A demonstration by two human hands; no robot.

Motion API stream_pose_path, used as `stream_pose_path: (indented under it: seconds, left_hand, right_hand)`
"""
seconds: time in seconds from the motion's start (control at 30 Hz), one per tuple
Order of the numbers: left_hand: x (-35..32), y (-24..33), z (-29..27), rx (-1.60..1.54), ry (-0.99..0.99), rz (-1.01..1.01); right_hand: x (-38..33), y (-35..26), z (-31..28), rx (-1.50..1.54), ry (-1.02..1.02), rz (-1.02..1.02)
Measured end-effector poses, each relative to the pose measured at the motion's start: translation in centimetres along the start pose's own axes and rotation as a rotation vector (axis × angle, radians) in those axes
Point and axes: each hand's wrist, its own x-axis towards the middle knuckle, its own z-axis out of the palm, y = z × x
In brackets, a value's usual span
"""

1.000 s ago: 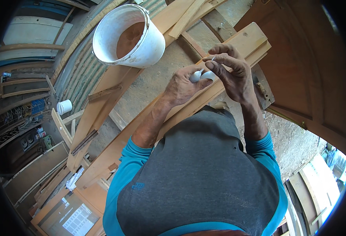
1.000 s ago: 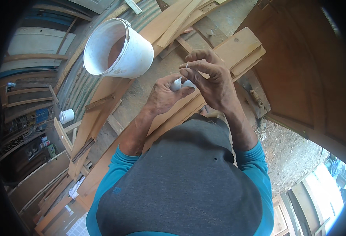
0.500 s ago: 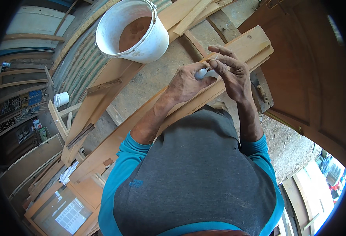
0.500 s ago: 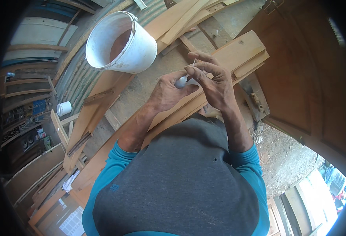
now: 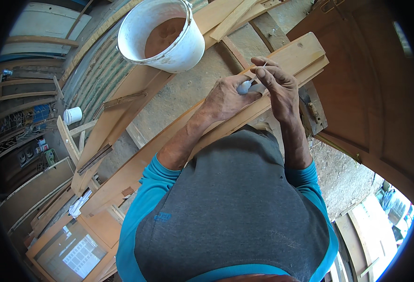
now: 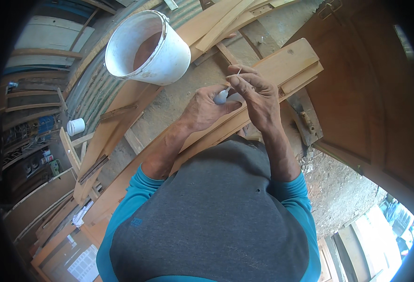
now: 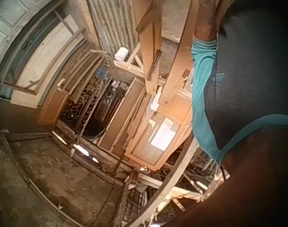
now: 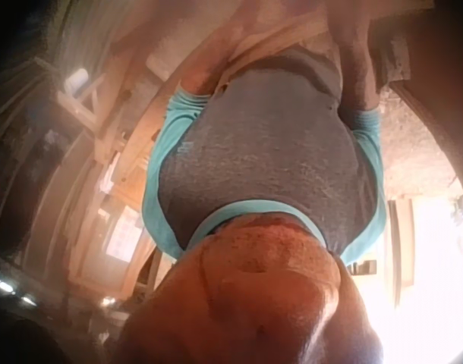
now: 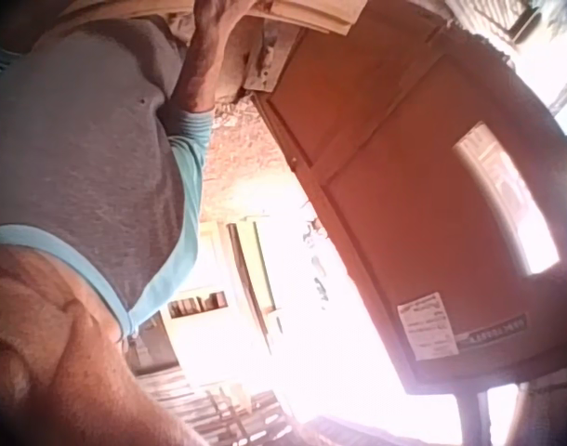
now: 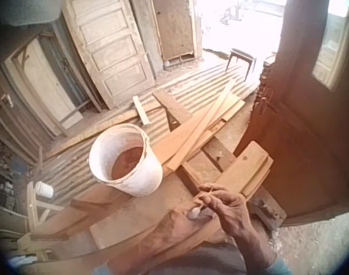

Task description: The person applies adhesive to a wooden door frame component and uses a wooden strip to spread it, then places a small wooden piece into a cutout and applies more adhesive.

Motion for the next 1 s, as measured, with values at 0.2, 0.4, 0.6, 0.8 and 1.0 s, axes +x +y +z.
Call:
stream_pose_path:
  seconds: [0.2, 0.4, 0.6, 0.8, 1.0]
  left_hand:
    - [-0.3, 0.6, -0.1, 0.007, 0.019, -0.055]
    - [-0.4, 0.9, -0.1, 0.000, 0.009, -0.051]
    - [-0.3, 0.5, 0.1, 0.017, 0.011, -0.060]
    - [-0.4, 1.0, 0.0, 0.070, 0.020, -0.082]
    - [-0.6, 2.0, -0.3, 0.078, 0.020, -0.121]
  right_hand:
    - [-0.2, -0.2, 0.4, -0.007, 0.010, 0.009]
    - [0.0, 0.8, 0.2, 0.050, 0.053, -0.026]
    - [0.1, 0.6, 0.2, 0.052, 0.066, -0.024]
    - [0.0, 0.8, 0.1, -0.019, 0.061, -0.040]
    - [-0.2, 0.4, 0.5, -0.055, 0.078, -0.036]
